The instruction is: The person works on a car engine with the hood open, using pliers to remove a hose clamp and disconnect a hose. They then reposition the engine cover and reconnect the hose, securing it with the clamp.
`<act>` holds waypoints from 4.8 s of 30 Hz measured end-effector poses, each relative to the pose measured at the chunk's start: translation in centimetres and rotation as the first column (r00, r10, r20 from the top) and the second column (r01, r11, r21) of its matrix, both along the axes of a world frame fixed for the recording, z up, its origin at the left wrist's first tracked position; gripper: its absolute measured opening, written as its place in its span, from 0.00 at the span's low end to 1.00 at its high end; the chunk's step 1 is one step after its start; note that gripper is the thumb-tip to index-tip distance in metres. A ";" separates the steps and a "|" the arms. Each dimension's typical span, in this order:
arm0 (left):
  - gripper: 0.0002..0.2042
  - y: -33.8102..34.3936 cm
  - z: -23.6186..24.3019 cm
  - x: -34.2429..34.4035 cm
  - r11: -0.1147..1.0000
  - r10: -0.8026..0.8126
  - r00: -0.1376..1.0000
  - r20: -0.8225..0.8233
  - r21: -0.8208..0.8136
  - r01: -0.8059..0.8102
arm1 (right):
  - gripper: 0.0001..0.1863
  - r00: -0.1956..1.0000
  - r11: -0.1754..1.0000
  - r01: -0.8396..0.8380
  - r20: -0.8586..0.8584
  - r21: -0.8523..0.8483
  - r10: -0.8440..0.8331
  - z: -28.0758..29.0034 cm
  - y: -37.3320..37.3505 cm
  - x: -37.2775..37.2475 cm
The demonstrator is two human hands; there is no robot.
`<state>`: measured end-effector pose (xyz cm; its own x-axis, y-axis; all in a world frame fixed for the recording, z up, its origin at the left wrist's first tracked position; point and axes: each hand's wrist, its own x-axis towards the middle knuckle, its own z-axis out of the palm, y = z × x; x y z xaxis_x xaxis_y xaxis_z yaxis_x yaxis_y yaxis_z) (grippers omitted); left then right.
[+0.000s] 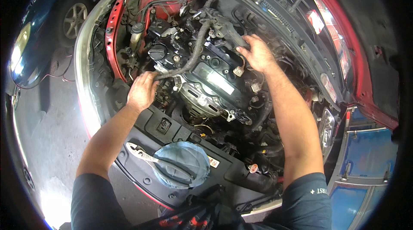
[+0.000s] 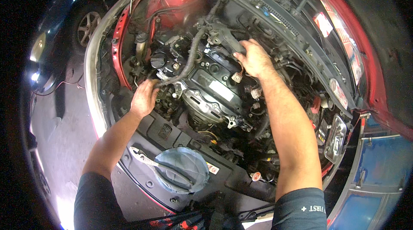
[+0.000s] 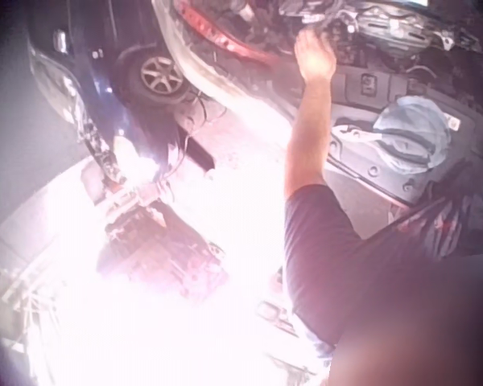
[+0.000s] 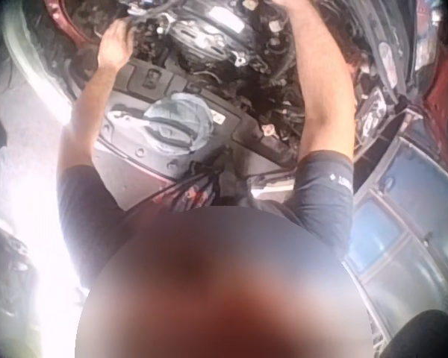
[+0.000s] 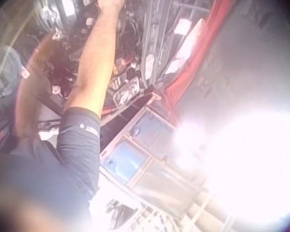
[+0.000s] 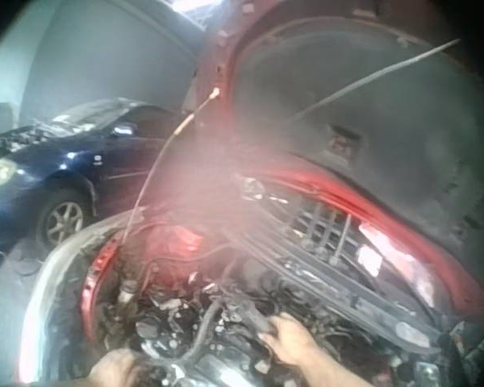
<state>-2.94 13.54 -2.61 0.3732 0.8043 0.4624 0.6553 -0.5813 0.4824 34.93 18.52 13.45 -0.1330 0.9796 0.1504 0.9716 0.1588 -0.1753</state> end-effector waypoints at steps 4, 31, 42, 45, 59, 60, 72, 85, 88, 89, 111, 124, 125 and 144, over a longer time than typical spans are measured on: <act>0.15 0.2 -0.7 0.1 0.990 0.123 0.992 -0.016 -0.063 -0.123 | 0.28 0.997 0.998 0.056 -0.042 -0.021 -0.057 -0.4 -1.4 0.0; 0.14 1.3 -1.6 0.0 0.982 0.186 0.971 0.152 -0.036 -0.183 | 0.30 0.856 0.911 0.400 -0.394 0.098 -0.333 -1.1 -16.0 8.1; 0.17 2.6 -2.1 0.1 0.901 0.433 0.892 0.132 -0.054 -0.430 | 0.29 0.868 0.921 0.372 -0.396 0.118 -0.300 -1.6 -15.2 8.4; 0.17 2.6 -2.0 0.1 0.904 0.428 0.893 0.138 -0.067 -0.422 | 0.31 0.868 0.915 0.387 -0.380 0.117 -0.319 -1.4 -15.0 7.7; 0.17 2.6 -2.1 -0.2 0.851 0.524 0.846 0.096 -0.093 -0.517 | 0.32 0.902 0.895 0.428 -0.126 0.123 -0.414 -2.8 -12.8 6.5; 0.18 2.8 -2.2 -0.1 0.853 0.516 0.853 0.079 -0.139 -0.503 | 0.32 0.894 0.885 0.448 -0.094 0.130 -0.438 -3.1 -12.9 6.0; 0.22 3.0 -2.6 0.6 0.854 0.499 0.867 0.014 -0.180 -0.489 | 0.39 0.904 0.863 0.428 -0.148 0.269 -0.402 -4.1 -16.5 2.2; 0.36 -0.6 2.6 3.0 0.931 0.240 0.938 0.249 0.216 -0.295 | 0.37 0.799 0.858 0.507 -0.328 -0.085 -0.504 -8.9 -48.3 -2.0; 0.30 -1.0 7.4 8.2 0.917 0.108 0.907 0.407 0.312 -0.249 | 0.35 0.768 0.832 0.530 -0.324 -0.161 -0.552 -10.7 -51.6 -3.0; 0.28 -1.0 9.1 10.6 0.933 0.043 0.901 0.431 0.305 -0.190 | 0.35 0.808 0.853 0.501 -0.276 -0.143 -0.521 -11.1 -52.2 -3.2; 0.36 20.1 26.6 49.9 0.925 0.174 0.973 -0.150 -0.315 -0.214 | 0.27 0.847 0.866 0.480 -0.185 -0.137 -0.499 -12.8 -52.2 -2.8; 0.21 5.5 19.6 32.0 0.930 -0.062 0.728 0.682 -0.225 0.291 | 0.26 0.869 0.888 0.458 -0.189 -0.042 -0.457 -12.7 -52.5 -2.9; 0.21 3.5 18.7 29.3 0.885 0.015 0.780 0.626 -0.370 0.281 | 0.25 0.871 0.889 0.456 -0.188 -0.036 -0.454 -12.8 -52.4 -3.0; 0.39 -16.5 16.3 11.1 0.555 -0.056 0.942 0.332 -0.773 0.306 | 0.38 0.858 0.841 0.473 -0.358 0.265 -0.370 -4.9 -24.6 2.2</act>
